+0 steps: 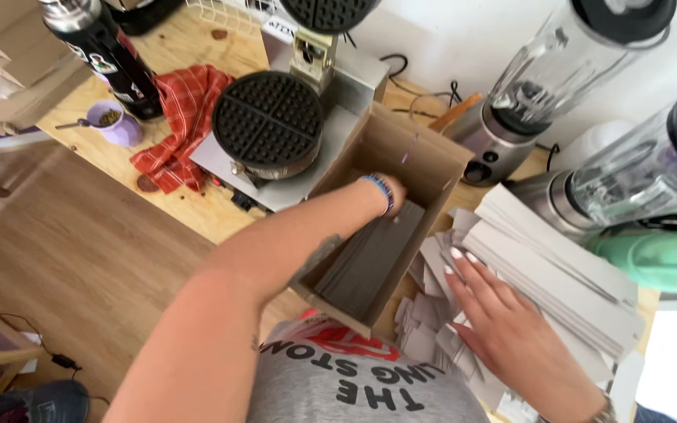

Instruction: The person organizes a stack of paper strips by picking them up and placing them into a cardboard box.

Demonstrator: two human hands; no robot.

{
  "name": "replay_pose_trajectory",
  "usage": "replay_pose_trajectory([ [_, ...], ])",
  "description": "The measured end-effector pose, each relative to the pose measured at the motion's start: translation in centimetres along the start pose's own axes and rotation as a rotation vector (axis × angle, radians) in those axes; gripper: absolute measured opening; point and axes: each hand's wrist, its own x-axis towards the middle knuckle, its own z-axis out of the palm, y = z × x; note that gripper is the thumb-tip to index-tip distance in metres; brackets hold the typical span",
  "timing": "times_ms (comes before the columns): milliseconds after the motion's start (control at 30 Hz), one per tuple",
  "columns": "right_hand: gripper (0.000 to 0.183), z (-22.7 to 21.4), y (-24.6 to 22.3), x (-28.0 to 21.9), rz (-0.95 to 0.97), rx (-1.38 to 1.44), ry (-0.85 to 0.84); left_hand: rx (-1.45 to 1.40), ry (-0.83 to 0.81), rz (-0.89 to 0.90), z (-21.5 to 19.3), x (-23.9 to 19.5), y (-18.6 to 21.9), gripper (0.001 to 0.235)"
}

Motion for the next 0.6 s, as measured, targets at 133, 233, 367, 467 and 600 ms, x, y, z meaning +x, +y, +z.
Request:
replay_pose_trajectory([
  [133,0.066,-1.5,-1.1,-3.7,0.145,0.225,-0.011,0.081,0.063,-0.03,-7.7,-13.4,3.8,0.039],
  [233,0.023,-2.4,-3.6,-7.6,0.505,0.464,0.319,-0.154,0.577,0.388,-8.0,-26.3,2.3,0.064],
  [367,0.032,18.1,5.5,-34.1,1.86,1.622,0.174,-0.776,1.125,1.088,-0.3,-34.3,-3.2,0.012],
  [467,0.023,19.3,1.5,-34.0,1.89,1.203,0.387,-2.442,0.579,1.174,2.2,-39.0,-3.9,0.066],
  [600,0.038,15.9,-4.2,-31.2,1.699,0.224,0.675,-2.629,0.966,0.934,6.2,-38.2,-7.1,0.065],
])
